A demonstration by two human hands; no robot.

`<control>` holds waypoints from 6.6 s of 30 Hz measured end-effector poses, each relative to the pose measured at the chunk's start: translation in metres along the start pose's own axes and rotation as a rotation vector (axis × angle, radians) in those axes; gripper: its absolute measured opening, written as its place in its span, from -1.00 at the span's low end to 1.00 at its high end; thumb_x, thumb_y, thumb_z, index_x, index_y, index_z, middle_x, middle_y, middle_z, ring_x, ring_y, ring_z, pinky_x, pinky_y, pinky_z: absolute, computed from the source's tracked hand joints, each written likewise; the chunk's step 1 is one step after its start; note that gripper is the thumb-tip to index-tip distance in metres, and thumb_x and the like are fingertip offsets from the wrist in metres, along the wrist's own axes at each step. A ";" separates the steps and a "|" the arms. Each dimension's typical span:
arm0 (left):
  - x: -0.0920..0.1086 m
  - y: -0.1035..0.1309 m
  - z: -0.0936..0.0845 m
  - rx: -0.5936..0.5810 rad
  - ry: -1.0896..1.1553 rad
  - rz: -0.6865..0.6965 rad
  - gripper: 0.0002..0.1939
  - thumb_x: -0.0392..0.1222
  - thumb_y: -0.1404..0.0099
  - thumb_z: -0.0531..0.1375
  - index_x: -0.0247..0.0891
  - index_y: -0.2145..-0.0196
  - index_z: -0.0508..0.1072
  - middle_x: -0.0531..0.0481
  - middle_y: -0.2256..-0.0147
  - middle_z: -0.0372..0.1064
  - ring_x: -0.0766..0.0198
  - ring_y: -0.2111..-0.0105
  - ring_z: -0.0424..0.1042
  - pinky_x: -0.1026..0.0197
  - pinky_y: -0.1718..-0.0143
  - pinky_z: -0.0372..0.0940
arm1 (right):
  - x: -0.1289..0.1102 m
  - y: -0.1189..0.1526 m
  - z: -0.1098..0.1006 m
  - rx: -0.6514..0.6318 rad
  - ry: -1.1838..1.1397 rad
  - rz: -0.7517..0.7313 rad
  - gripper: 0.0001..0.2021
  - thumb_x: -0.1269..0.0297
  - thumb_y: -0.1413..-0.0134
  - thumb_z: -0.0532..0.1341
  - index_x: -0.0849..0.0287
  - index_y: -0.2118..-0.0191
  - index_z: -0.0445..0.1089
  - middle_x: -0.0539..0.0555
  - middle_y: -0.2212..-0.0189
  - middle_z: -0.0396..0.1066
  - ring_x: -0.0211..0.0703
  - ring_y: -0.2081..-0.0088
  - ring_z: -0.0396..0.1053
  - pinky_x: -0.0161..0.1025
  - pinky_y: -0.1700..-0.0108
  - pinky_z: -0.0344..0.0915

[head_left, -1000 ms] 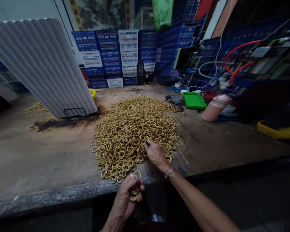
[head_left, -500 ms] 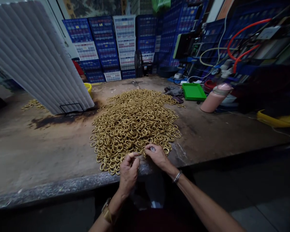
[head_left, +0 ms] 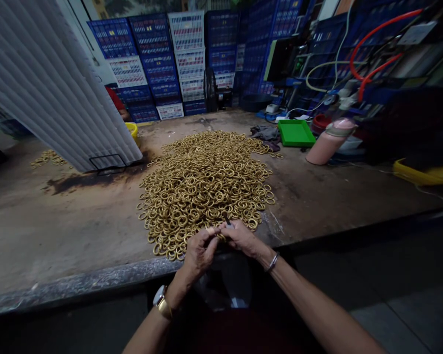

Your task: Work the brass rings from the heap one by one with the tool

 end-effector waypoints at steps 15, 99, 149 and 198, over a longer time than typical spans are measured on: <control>-0.037 0.017 0.000 0.100 0.449 -0.521 -0.82 -0.10 -0.12 0.16 -0.28 0.45 0.36 0.12 0.60 0.25 0.46 0.65 0.15 0.40 0.62 0.07 | -0.026 0.009 0.005 0.079 0.217 -0.163 -0.77 0.15 0.06 0.10 0.24 0.46 0.34 -0.11 0.67 0.16 -0.42 0.65 0.02 -0.42 0.60 -0.01; -0.039 0.051 0.027 0.141 1.027 -0.842 -0.71 -0.08 -0.05 0.24 -0.27 0.34 0.27 0.13 0.54 0.23 0.54 0.69 0.10 0.46 0.72 -0.07 | -0.046 0.034 0.014 0.183 0.459 -0.504 -0.85 0.30 -0.02 0.06 0.21 0.46 0.30 -0.06 0.57 0.22 -0.34 0.50 0.16 -0.39 0.42 0.11; -0.016 0.038 0.005 0.097 0.399 -0.493 -0.81 -0.08 -0.20 0.08 -0.25 0.43 0.32 0.10 0.57 0.22 0.43 0.63 0.10 0.35 0.57 0.04 | -0.018 0.027 0.007 0.195 1.172 -0.261 -0.81 0.46 0.10 0.04 0.17 0.33 0.33 0.05 0.49 0.40 -0.23 0.45 0.28 -0.32 0.44 -0.07; -0.035 0.053 0.036 0.158 1.217 -0.899 -0.72 -0.12 0.03 0.30 -0.32 0.51 0.27 0.06 0.51 0.27 0.44 0.56 0.28 0.47 0.72 0.03 | -0.035 0.013 -0.029 0.438 0.711 -0.376 -0.88 0.29 0.04 0.06 0.18 0.50 0.25 -0.07 0.61 0.19 -0.32 0.55 0.11 -0.37 0.46 0.03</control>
Point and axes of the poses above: each hand's wrist, its own y-axis away from the middle knuckle, its own z-axis out of the palm, x = y × z, the point moved 10 cm from there along -y, towards the middle knuckle
